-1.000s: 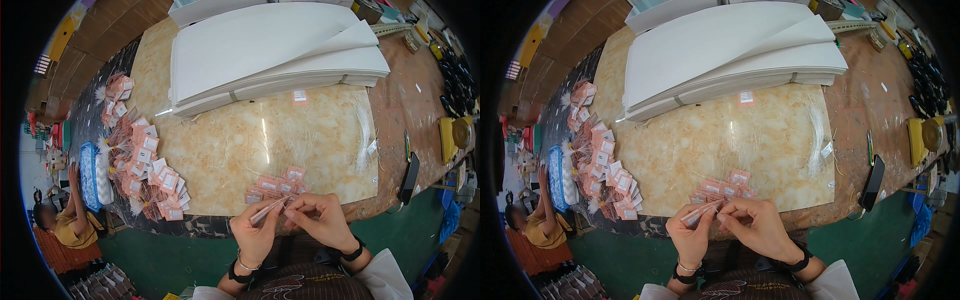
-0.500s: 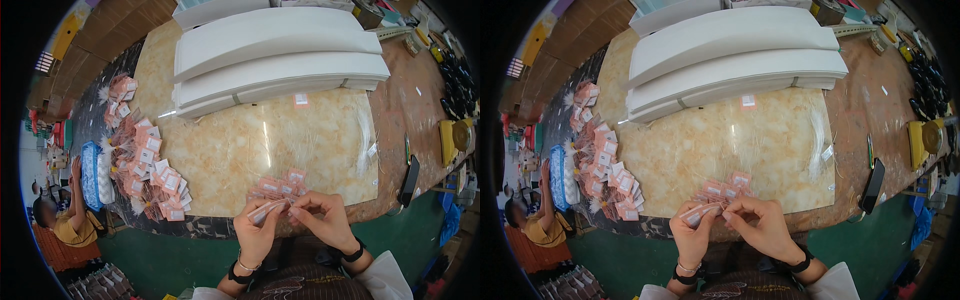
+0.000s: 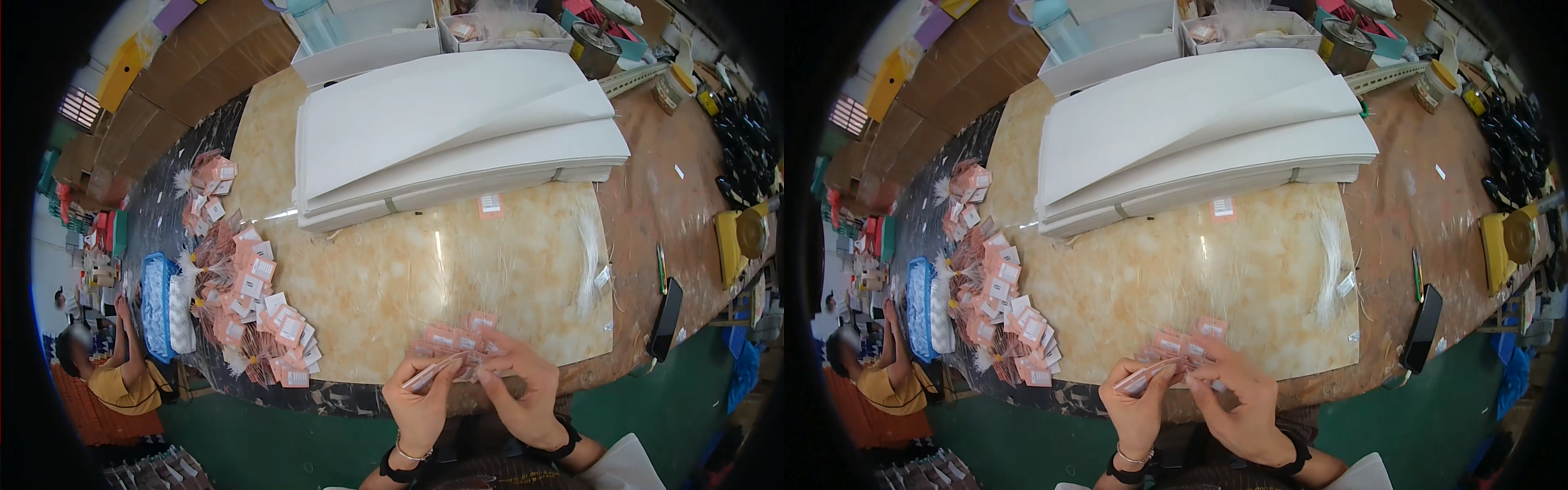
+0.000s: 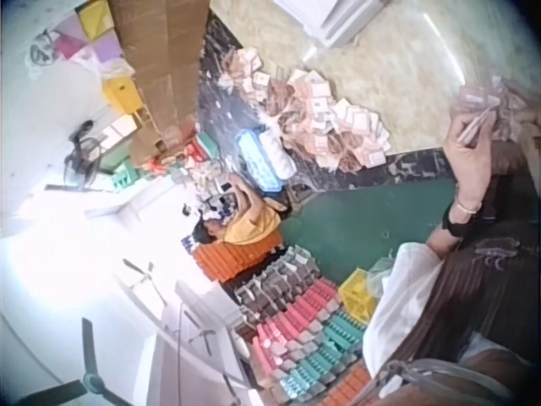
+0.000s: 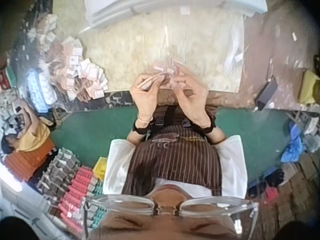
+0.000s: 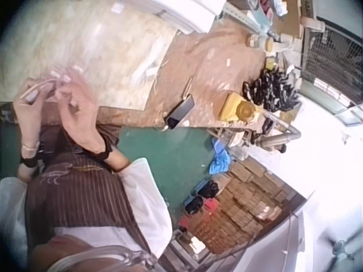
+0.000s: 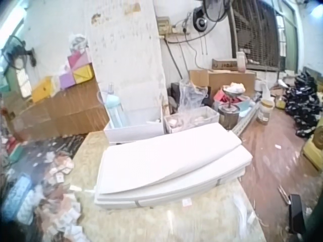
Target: The person bundles small pink packets together using white twist ties. They gather a stack of packets, wrap a tie around the center, and twist it to secure the bundle. The person then places the finished bundle on the table and repeats the process with a new stack of packets.
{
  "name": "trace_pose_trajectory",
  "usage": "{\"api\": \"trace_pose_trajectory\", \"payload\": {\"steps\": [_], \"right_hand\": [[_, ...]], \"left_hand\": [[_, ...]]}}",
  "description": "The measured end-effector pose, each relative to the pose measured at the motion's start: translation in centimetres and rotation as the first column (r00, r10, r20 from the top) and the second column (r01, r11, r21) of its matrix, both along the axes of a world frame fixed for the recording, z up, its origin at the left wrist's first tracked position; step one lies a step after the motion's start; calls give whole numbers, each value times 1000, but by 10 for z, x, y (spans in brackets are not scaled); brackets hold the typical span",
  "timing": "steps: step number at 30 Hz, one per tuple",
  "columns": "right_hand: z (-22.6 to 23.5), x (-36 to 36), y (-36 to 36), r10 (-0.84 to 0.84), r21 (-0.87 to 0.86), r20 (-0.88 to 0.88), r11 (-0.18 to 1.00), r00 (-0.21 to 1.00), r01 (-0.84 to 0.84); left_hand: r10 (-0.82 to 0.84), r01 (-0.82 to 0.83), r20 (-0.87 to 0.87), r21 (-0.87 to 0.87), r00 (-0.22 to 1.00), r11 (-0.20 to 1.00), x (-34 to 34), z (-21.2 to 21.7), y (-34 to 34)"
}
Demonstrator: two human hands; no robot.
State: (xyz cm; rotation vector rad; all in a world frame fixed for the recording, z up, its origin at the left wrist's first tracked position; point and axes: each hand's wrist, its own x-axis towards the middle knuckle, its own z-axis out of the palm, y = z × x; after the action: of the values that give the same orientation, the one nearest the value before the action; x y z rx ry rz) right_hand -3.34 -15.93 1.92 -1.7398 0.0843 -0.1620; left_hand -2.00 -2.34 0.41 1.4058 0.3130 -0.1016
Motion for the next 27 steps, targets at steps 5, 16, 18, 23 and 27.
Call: {"api": "trace_pose_trajectory", "payload": {"steps": [5,16,18,23,27], "right_hand": [[2,-6,11,111,20,-29,994,993,-110],[-4,-4,13,135,97,-6,986,991,-134],[-7,-3,13,130,122,11,984,991,-131],[-13,0,7,81,185,-139,981,987,-55],[-19,4,0,39,381,-176,924,984,32]], "left_hand": [[56,-60,37,117,998,991,3,-4,-3],[44,-45,17,73,999,996,7,-6,-6],[54,-55,20,59,998,997,9,-6,-7],[18,-15,-35,63,999,998,9,2,-8],[-68,62,43,128,997,990,7,-5,-5]]}}
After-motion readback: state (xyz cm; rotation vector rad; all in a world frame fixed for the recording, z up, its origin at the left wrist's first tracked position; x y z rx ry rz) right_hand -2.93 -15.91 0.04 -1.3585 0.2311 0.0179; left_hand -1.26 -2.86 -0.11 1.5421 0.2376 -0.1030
